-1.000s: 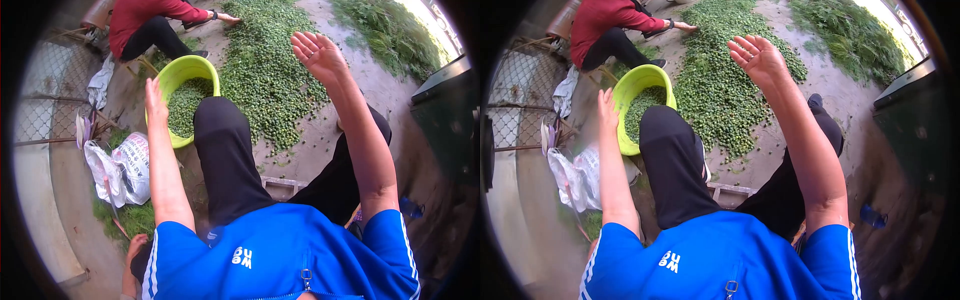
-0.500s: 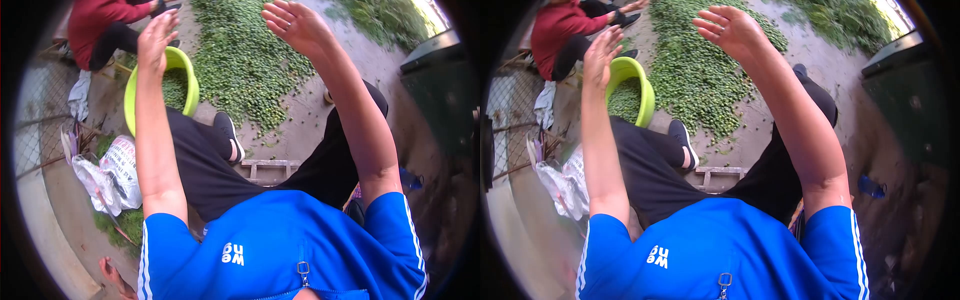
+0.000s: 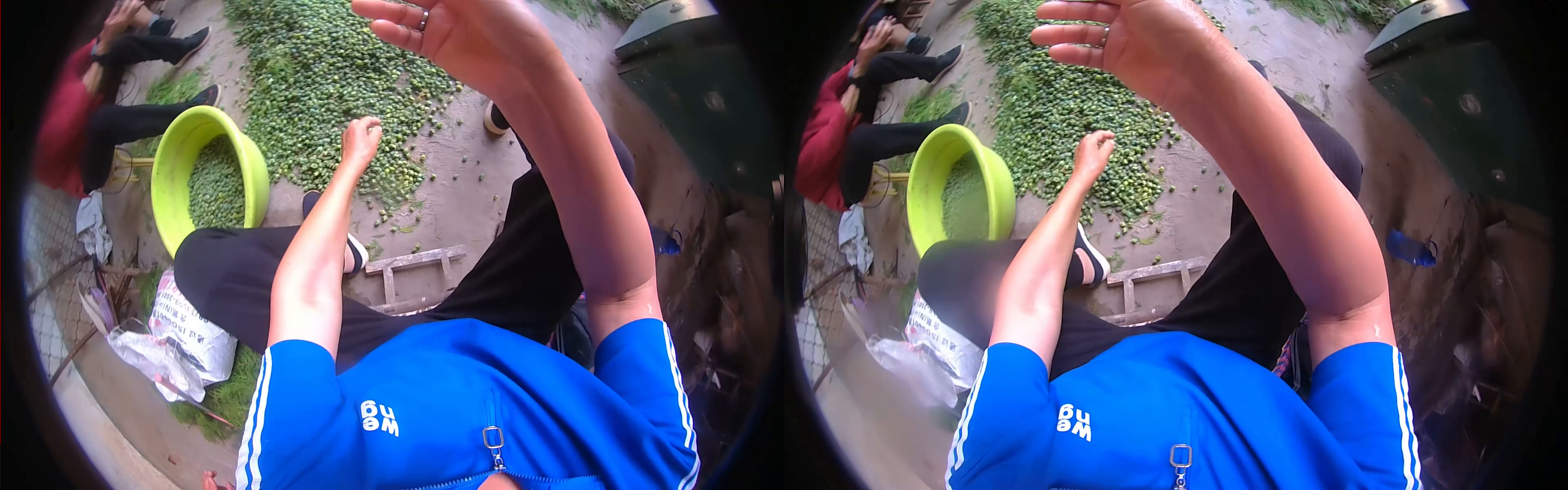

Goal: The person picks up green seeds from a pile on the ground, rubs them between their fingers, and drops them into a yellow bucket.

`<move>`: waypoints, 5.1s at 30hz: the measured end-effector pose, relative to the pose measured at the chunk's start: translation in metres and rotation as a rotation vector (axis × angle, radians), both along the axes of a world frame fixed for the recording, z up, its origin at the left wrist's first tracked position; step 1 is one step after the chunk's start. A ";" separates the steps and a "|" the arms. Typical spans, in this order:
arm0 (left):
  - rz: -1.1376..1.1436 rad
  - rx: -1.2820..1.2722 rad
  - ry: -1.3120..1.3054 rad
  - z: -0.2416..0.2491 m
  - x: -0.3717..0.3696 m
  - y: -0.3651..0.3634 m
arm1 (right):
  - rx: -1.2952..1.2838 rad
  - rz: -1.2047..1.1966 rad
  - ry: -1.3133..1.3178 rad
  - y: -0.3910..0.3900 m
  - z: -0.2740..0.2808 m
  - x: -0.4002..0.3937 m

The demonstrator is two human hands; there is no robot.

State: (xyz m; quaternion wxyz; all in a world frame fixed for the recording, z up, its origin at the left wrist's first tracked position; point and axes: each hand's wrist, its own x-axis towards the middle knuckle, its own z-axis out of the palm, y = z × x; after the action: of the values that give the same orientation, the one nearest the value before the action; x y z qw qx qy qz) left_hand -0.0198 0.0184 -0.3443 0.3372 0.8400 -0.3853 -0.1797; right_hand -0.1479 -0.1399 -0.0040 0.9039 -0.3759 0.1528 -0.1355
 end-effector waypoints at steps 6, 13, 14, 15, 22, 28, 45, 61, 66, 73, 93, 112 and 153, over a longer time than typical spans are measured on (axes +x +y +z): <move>-0.357 0.240 -0.251 -0.012 -0.035 -0.019 | 0.053 0.117 -0.144 -0.014 0.007 -0.025; -0.561 0.441 -0.381 -0.031 -0.027 -0.030 | 0.002 0.033 -0.070 -0.016 0.008 -0.027; -0.573 0.472 -0.378 -0.031 -0.026 -0.026 | -0.002 0.030 -0.053 -0.016 0.009 -0.027; -0.565 0.453 -0.369 -0.031 -0.025 -0.024 | -0.005 0.028 -0.036 -0.016 0.011 -0.026; -0.538 0.420 -0.456 -0.044 -0.011 0.009 | -0.039 0.027 0.058 -0.017 0.018 -0.025; -0.438 0.257 -0.360 -0.058 -0.007 0.052 | -0.030 0.055 0.002 -0.019 0.007 -0.024; 0.257 -1.105 1.564 0.208 0.026 -0.035 | 0.101 -0.320 0.250 0.022 -0.079 0.046; -0.051 -0.946 0.475 0.341 0.008 -0.028 | 0.799 -0.121 -0.389 0.028 -0.023 0.053; -0.135 -0.731 0.100 0.337 -0.008 -0.026 | 0.705 -0.095 -0.359 0.027 -0.026 0.054; -0.122 -0.500 -0.281 0.341 -0.029 -0.026 | 0.630 -0.100 -0.330 0.032 -0.032 0.061; -0.112 -0.448 -0.173 0.331 -0.021 -0.024 | 0.620 -0.167 -0.278 0.037 -0.031 0.058; -0.133 -0.828 1.090 0.329 0.008 -0.018 | 0.714 -0.172 -0.449 0.026 -0.024 0.057; 0.522 -0.761 0.414 0.348 0.131 0.181 | 0.504 -0.161 -0.383 0.032 -0.011 0.051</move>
State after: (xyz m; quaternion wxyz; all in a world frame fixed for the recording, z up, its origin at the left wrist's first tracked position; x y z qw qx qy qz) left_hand 0.1109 0.1996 0.0042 0.7225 0.6726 -0.1258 -0.0992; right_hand -0.0972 -0.1084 -0.0153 0.9672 -0.0949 0.0379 -0.2327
